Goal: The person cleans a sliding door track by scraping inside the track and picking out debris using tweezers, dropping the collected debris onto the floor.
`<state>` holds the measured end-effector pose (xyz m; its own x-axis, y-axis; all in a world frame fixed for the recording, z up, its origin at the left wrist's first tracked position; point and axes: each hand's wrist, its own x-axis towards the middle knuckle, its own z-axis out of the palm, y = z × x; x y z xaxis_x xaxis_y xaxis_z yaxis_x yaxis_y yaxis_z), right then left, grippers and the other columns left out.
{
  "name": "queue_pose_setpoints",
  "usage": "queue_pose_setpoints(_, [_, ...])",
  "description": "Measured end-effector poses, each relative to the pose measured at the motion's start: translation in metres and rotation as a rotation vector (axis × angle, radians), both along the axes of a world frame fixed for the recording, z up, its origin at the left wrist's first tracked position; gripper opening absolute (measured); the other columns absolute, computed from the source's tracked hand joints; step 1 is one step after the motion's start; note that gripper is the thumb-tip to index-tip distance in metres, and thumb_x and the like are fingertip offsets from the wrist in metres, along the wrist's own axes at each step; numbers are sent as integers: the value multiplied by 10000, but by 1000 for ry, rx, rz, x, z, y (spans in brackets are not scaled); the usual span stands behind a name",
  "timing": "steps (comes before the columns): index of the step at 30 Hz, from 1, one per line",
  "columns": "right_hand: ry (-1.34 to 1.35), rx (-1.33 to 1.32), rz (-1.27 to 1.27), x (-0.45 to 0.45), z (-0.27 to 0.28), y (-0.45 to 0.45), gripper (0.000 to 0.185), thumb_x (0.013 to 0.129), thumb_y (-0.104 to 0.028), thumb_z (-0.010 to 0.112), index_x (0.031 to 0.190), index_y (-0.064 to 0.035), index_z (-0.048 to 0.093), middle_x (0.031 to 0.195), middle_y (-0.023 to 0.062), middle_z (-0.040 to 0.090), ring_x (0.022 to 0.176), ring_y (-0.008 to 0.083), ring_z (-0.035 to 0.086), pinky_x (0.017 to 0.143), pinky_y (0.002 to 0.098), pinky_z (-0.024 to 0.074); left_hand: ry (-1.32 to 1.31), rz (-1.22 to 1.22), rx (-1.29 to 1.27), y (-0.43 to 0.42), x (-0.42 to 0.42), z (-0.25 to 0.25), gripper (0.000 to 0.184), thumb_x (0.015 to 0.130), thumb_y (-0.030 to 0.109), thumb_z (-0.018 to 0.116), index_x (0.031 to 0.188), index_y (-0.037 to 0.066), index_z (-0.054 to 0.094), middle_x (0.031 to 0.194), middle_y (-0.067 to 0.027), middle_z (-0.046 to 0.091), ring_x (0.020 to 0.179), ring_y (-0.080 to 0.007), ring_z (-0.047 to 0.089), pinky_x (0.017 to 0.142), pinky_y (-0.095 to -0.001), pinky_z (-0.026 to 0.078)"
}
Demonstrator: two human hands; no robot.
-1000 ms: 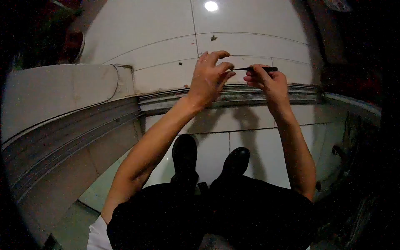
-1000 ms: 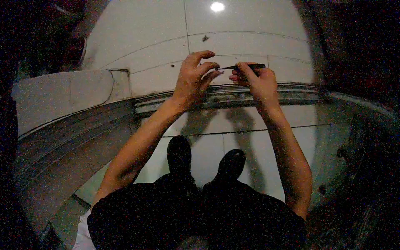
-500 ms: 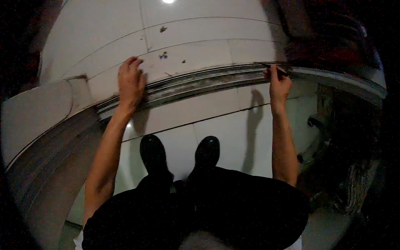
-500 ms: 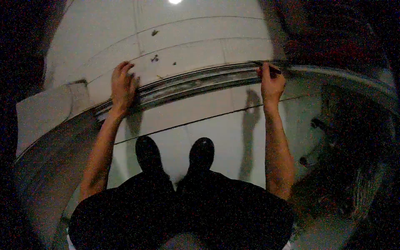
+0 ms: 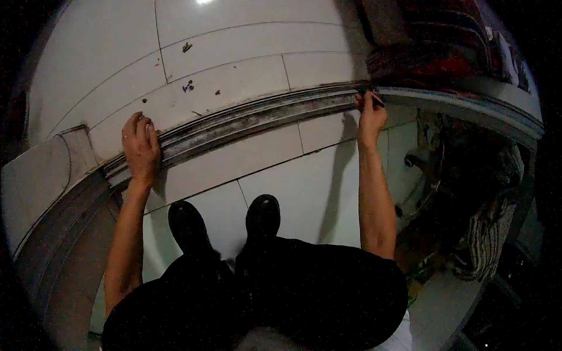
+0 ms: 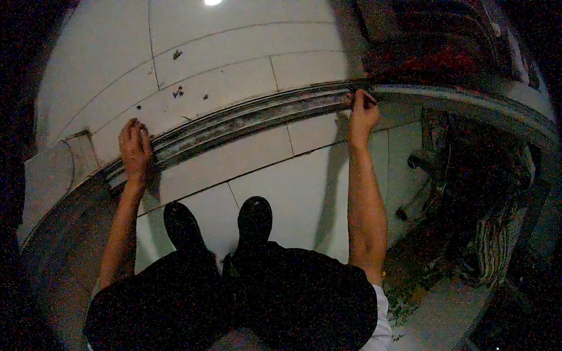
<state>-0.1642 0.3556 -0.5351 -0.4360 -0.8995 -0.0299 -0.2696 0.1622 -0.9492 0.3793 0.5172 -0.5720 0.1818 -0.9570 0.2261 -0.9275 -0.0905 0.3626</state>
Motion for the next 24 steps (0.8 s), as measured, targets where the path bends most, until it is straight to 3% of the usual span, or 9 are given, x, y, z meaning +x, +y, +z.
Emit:
queue_pose_setpoints(5, [-29, 71, 0, 4, 4, -12, 240, 1014, -180, 665, 1059, 56, 666, 970, 138, 721, 875, 211, 725, 788, 348, 598, 27, 2, 30, -2, 0, 5, 187, 983, 129, 580, 1077, -3, 674, 1303, -194, 600, 1189, -384, 573, 1000, -464, 470])
queue_pose_setpoints(11, [-51, 66, 1, -21, -11, -30, 196, 1004, -130, 658, 1037, 63, 661, 905, 158, 726, 787, 204, 715, 679, 339, 592, 38, -6, 7, -1, 1, 3, 190, 982, 131, 583, 1083, -1, 675, 1303, -192, 599, 1184, -377, 579, 991, -466, 475])
queue_pose_setpoints(14, [87, 45, 78, -25, -2, -29, 198, 996, -120, 663, 1040, 73, 660, 886, 157, 728, 774, 208, 718, 682, 330, 593, 32, -10, -6, 0, 2, 0, 192, 983, 135, 583, 1084, 0, 676, 1302, -192, 599, 1190, -377, 577, 999, -467, 468])
queue_pose_setpoints(20, [270, 164, 3, -29, -5, -30, 210, 983, -109, 665, 1064, 85, 664, 908, 165, 735, 787, 222, 732, 706, 330, 601, 35, -5, 5, 1, 1, 2, 176, 984, 136, 579, 1056, 7, 672, 1299, -191, 600, 1191, -382, 572, 1007, -469, 456])
queue_pose_setpoints(24, [74, 112, 47, -29, -13, -30, 232, 986, -118, 655, 1055, 103, 658, 921, 171, 736, 799, 233, 738, 716, 334, 607, 35, -8, 25, 2, 1, 2, 167, 981, 131, 577, 1046, 9, 669, 1298, -194, 601, 1187, -382, 574, 1004, -468, 459])
